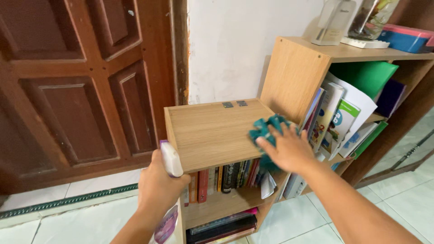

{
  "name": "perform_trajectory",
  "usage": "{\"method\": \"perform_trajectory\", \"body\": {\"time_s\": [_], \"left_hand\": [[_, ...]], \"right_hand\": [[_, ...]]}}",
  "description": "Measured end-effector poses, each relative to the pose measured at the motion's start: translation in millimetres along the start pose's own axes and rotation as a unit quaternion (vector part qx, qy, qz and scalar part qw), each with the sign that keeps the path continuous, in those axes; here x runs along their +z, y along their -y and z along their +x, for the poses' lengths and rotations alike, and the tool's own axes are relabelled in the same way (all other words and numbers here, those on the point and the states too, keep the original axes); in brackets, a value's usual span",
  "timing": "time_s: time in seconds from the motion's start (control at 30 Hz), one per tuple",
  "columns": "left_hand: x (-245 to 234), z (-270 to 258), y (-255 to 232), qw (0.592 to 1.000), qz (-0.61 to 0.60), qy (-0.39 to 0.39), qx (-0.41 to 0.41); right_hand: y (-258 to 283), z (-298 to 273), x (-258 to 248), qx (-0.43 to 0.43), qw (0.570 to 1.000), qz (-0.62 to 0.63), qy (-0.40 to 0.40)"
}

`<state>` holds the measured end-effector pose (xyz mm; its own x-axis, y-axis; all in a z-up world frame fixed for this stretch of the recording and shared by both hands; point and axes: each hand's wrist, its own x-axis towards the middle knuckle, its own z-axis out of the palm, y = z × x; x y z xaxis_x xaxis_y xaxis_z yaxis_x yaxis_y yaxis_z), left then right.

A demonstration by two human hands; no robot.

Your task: The person sprays a cleaning solution onto a small wooden bookshelf and wipes the surfaces with a cloth. They clean the top, sides, and interior shelves while holding the spray bottle in one hand and the cloth in the other.

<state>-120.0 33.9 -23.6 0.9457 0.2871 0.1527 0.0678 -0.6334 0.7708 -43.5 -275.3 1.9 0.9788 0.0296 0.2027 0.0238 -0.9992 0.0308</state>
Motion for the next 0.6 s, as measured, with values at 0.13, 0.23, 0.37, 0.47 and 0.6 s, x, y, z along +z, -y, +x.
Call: {"method": "perform_trajectory", "body": {"time_s": [0.13, 0.23, 0.37, 0.47, 0.6], "left_hand": [[2, -1, 6, 1.0, -0.018, -0.009, 0.013], [1, 1, 2, 1.0, -0.023, -0.007, 0.004], [0, -1, 1, 1.0, 0.002, -0.013, 0.006], [-1, -3, 0, 1.0, -0.017, 0.013, -0.021], [-3, 0, 3, 0.999, -0.032, 0.025, -0.003]], "right_hand": [[41, 28, 5, 0.023, 0.997, 0.071, 0.021], [116, 13, 16, -0.122, 0.984, 0.122, -0.039], [143, -23, 25, -0.205, 0.961, 0.165, -0.08], [83, -8, 24, -0.063, 0.986, 0.153, -0.024], [12, 51, 9, 0.052, 0.998, 0.039, 0.006]]}}
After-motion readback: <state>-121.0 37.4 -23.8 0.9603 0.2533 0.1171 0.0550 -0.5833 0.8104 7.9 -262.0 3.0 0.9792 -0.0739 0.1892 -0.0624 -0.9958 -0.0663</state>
